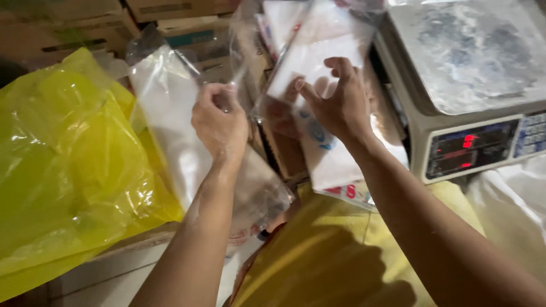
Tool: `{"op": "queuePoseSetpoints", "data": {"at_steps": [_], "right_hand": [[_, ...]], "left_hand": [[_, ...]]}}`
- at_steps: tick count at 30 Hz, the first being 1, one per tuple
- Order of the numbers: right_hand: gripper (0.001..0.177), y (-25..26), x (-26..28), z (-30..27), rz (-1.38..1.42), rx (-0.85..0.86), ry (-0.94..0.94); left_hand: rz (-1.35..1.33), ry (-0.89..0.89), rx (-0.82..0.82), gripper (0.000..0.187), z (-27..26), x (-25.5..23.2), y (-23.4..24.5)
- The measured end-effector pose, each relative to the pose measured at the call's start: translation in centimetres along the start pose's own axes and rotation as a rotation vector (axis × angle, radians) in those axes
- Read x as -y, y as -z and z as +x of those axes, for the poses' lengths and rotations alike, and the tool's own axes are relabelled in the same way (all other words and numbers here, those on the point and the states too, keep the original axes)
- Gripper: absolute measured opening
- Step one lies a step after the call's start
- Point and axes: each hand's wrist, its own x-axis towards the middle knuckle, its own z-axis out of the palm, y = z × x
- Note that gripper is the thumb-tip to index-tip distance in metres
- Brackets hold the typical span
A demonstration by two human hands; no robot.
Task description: The person scoops white powder from a large sack into a plastic bag, places the bag on a digital scale, and adjusts the amount to reach a target weight. The person then ties the bag and sets it aside before repeating the process with another bag.
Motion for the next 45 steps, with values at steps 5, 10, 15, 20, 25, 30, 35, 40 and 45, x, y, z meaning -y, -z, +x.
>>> {"op": "queuePoseSetpoints", "data": {"at_steps": [5,10,15,20,25,30,35,40,45], "right_hand": [[0.087,-2.0,1.5,0.3,0.029,-0.056,-0.121],[0.091,-3.1,0.4,0.5,0.091,-0.136,-0.134],[0.098,-2.0,-2.0,0.5,0.137,-0.193,-0.169],[0.107,0.3,-3.3,0.6,0.257,-0.173,-0.209],[0.118,0.6,-2.6,1.8,0.590,-0.029,-0.307],[0.109,0.1,-2.0,3.0,0.372,-0.046,-0.323],[0.104,1.9,-3.1,3.5,0.592,-0.051,-0.399],[0.088,3.7,-4.7,2.3,0.559,-0.040,-0.392],[0.117,3.7,-4.7,-0.3,-0.120,0.146,-0.377]], "left_hand": [[-0.633,0.488,-0.381,0.017,3.2,3.7,2.8],[-0.299,0.206,-0.525,0.027,4.0,3.5,4.7],[0.127,0.078,-0.043,0.048,-0.7,0.4,3.7],[0.731,0.131,0.364,0.067,-2.8,0.9,3.3],[0.944,-0.444,-0.061,0.067,-2.6,1.6,2.4],[-0.268,0.102,0.308,0.053,0.4,-2.9,-0.2],[0.150,0.062,0.499,0.050,2.2,-6.7,-1.7],[-0.153,0.514,0.290,0.035,0.4,-4.4,-0.4],[-0.004,0.180,-0.192,0.019,-1.3,1.9,5.0]]}}
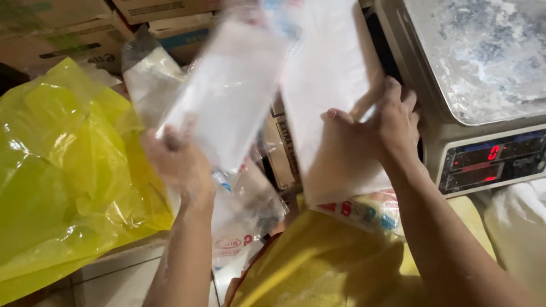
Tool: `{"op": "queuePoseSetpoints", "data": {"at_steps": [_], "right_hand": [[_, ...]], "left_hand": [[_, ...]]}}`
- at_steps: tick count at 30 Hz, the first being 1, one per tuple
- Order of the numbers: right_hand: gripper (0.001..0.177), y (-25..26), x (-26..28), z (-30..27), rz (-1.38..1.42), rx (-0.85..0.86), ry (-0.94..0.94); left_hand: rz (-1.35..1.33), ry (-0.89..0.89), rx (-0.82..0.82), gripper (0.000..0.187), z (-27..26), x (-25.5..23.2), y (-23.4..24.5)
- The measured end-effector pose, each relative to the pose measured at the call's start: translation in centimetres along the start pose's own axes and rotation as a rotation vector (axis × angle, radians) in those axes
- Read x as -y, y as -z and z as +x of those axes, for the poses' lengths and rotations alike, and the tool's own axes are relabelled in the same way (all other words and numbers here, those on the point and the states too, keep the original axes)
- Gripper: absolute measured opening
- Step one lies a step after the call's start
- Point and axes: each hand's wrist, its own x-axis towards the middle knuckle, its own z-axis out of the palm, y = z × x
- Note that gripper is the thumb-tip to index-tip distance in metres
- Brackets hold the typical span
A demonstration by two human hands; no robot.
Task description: The person scoops white powder from a large sack into a plastic bag, places the bag on a digital scale, and adjusts the amount to reach a target weight. The person then ties the bag and sets it aside before repeating the process with another bag.
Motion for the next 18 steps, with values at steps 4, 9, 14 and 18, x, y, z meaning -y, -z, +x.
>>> {"op": "queuePoseSetpoints", "data": {"at_steps": [4,9,14,18], "right_hand": [[0.121,0.2,0.0,0.2,-0.032,-0.018,0.005],[0.110,0.0,-0.3,1.2,-0.008,-0.002,0.063],[0.126,-1.8,0.8,-1.0,-0.063,-0.124,0.283],[0.093,-2.7,4.7,-3.8,0.477,0.074,0.295]], "left_hand": [[0.065,-0.037,-0.115,0.027,-0.9,3.0,1.5],[0.166,-0.243,-0.122,0.050,-2.9,1.9,1.3],[-0.281,0.330,0.162,0.050,-5.4,-1.3,0.3],[-0.825,0.652,0.184,0.045,-6.3,-2.9,-0.7]]}}
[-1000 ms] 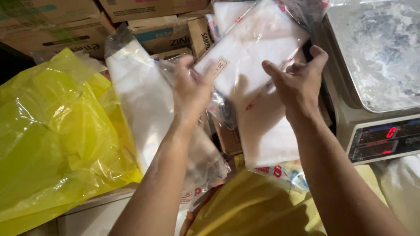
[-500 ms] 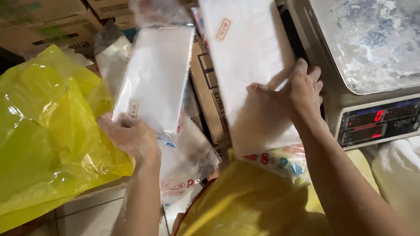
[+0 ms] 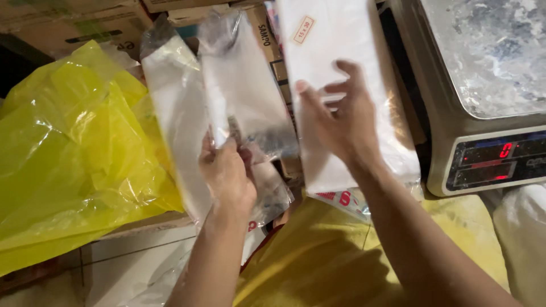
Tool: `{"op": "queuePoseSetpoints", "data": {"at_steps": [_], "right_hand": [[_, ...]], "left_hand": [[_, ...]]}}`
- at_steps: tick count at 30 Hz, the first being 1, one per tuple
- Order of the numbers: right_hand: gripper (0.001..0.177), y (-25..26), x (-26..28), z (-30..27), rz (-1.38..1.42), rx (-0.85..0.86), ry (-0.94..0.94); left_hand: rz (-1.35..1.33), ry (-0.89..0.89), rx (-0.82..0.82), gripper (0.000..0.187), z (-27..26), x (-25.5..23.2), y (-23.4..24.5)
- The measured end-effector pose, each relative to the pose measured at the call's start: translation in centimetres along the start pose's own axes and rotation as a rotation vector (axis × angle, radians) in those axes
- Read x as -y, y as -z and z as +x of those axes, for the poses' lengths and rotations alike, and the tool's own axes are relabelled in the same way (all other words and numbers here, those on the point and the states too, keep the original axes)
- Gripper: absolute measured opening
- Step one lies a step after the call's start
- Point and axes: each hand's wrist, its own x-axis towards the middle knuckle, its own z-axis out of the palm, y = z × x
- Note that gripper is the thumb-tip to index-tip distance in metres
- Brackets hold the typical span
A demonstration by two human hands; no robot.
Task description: The person scoops white powder from a large sack into a plastic bag, places the bag on a digital scale, and adjusts the amount to reach a target weight. The person then ties the bag and sets it aside before repeating the process with another bag.
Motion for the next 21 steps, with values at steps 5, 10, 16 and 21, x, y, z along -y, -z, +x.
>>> {"op": "queuePoseSetpoints", "data": {"at_steps": [5,10,16,21], "right_hand": [[0.077,-1.5,3.1,-1.5,0.409,0.452,-0.267],[0.070,-1.1,2.5,-0.7,0.551,0.601,-0.354],[0.070,0.3,2.2,0.1,0.705,0.545,-0.291],[0.067,3.5,1.9,-0.8,0.640,0.555,-0.212]], "left_hand": [[-0.062,0.212,0.207,0.041,-1.6,1.0,-1.2],[0.704,-0.502,0.299,0.044,-3.0,0.0,-0.6],[0.482,-0.298,0.134,0.044,-3.1,-1.5,-1.8],[0.154,-0.007,0.398,0.044,-1.4,-4.2,-1.9]]}}
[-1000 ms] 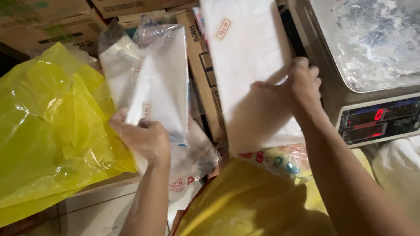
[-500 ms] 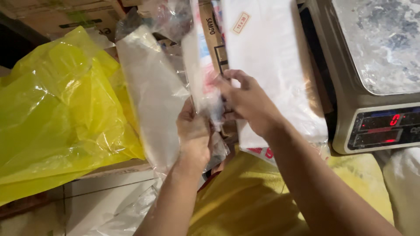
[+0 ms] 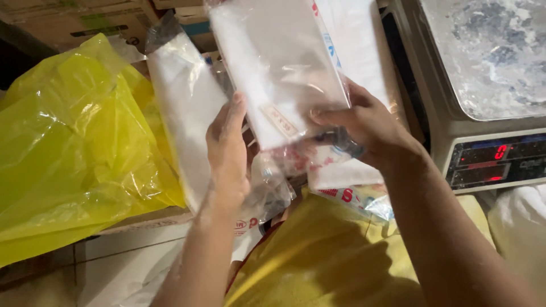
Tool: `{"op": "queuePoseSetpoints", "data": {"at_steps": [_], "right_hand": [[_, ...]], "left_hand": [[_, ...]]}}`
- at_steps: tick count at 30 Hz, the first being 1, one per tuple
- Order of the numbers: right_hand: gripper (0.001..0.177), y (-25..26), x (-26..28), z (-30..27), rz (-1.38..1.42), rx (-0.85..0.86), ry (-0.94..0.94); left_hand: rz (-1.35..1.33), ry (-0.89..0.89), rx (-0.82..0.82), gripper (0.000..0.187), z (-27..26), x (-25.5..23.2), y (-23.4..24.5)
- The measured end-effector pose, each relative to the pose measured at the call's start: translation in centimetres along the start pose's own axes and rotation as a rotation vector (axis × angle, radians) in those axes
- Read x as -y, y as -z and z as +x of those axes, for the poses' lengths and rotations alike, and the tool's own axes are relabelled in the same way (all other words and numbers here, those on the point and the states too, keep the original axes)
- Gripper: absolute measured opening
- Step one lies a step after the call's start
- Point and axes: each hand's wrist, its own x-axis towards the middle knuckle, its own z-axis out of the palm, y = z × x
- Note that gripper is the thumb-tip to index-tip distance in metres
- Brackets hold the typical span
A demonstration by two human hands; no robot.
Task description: The person scoops white powder from a large sack into a plastic bag, places the bag on a digital scale, and adjusts the amount to reach a target weight. The person then ties the bag and sets it aside before repeating the process with another bag.
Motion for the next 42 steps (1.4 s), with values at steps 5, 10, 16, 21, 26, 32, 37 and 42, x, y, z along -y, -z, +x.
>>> {"op": "queuePoseSetpoints", "data": {"at_steps": [5,10,16,21,26,32,37,42], "right_hand": [[0.058,2.2,-1.2,0.3,-0.469,-0.170,0.043],[0.119,7.0,-4.1,3.5,-1.200,-0.696,-0.282],[0.084,9.9,-4.6,5.0,-1.081,-0.761,-0.209],[0.030,7.8,-0.5,0.8,-1.031,-0.730,-0.044],[0.030,4.4,2.6,-3.1,-1.318,-0.803,0.352],[0.031,-0.3,1.6,-3.8,-0.933,-0.581,0.413],[0.030,-5.8,-3.9,1.0,-0.587,-0.313,0.582],[0.031,-3.7,-7.0,2.2,-0.727,-0.368,0.609]], "left_hand": [[0.246,0.053,-0.137,0.048,2.5,-1.5,0.4],[0.433,-0.059,-0.336,0.049,2.9,-2.8,4.1],[0.532,-0.129,-0.344,0.044,2.5,-2.8,5.1],[0.744,-0.151,-0.338,0.043,2.2,-3.3,4.6],[0.870,-0.134,-0.291,0.047,2.3,-2.9,4.6],[0.452,-0.127,-0.038,0.056,2.7,-2.2,5.0],[-0.024,0.109,0.045,0.072,1.9,-3.6,7.7],[0.849,-0.218,-0.195,0.080,3.1,-2.6,9.5]]}}
